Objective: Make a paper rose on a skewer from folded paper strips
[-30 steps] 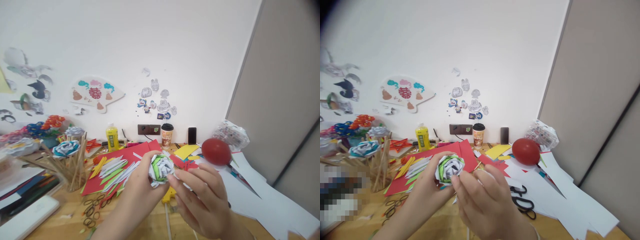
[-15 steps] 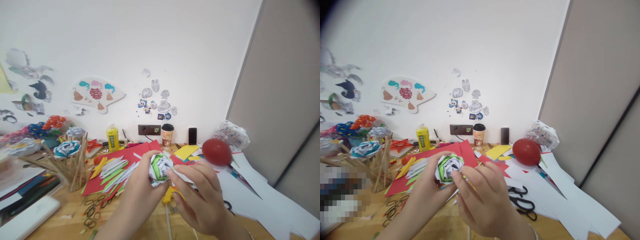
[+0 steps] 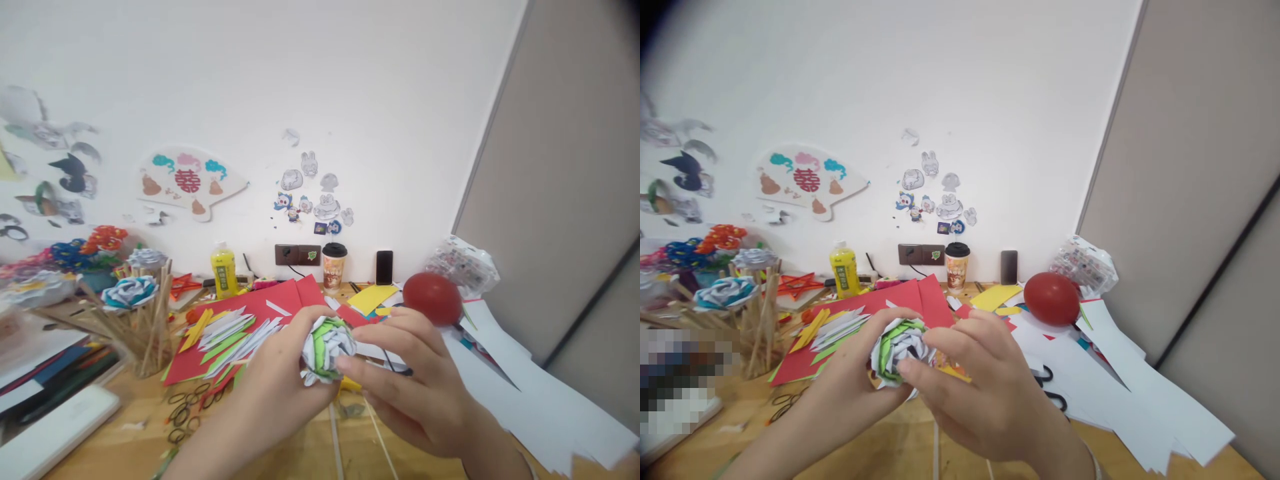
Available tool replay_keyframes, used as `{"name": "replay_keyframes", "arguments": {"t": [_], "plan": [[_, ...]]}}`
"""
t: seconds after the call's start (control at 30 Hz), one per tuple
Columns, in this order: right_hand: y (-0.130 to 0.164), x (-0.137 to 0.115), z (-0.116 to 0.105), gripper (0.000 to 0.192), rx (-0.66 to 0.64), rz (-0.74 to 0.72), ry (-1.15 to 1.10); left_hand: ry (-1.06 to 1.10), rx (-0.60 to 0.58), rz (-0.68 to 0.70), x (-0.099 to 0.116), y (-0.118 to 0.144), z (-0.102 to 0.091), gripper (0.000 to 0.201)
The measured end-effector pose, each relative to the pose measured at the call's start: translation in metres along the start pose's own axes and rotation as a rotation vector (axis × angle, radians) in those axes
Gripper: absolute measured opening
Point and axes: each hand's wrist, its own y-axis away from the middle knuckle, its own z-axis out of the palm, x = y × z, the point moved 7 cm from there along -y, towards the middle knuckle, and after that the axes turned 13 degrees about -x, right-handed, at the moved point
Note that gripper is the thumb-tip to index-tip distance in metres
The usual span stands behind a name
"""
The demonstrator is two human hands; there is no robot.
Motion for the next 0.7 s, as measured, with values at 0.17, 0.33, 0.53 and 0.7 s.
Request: {"name": "replay_keyframes", "arguments": {"t": [0.17, 0.33, 0.53, 0.7], "plan": [[0.0025, -0.0032, 0.0, 0.024, 0.014, -0.025, 0.145, 0.026, -0.038, -0.011, -0.0027, -0.0008, 0.0013, 0.038], [0.0035, -0.0075, 0.0026, 0.024, -0.005, -0.062, 0.212, 0.041, -0.089, -0.037, -0.0054, -0.0011, 0.0046, 0.037], [0.001, -0.0078, 0.0019, 0.024, -0.033, -0.071, 0.212, 0.057, -0.13, -0.024, -0.0024, 0.0005, 0.004, 0.039], [-0.0011, -0.0089, 0.001, 0.022, -0.061, -0.079, 0.204, 0.08, -0.159, -0.03, 0.0001, -0.0003, 0.0047, 0.036]]}}
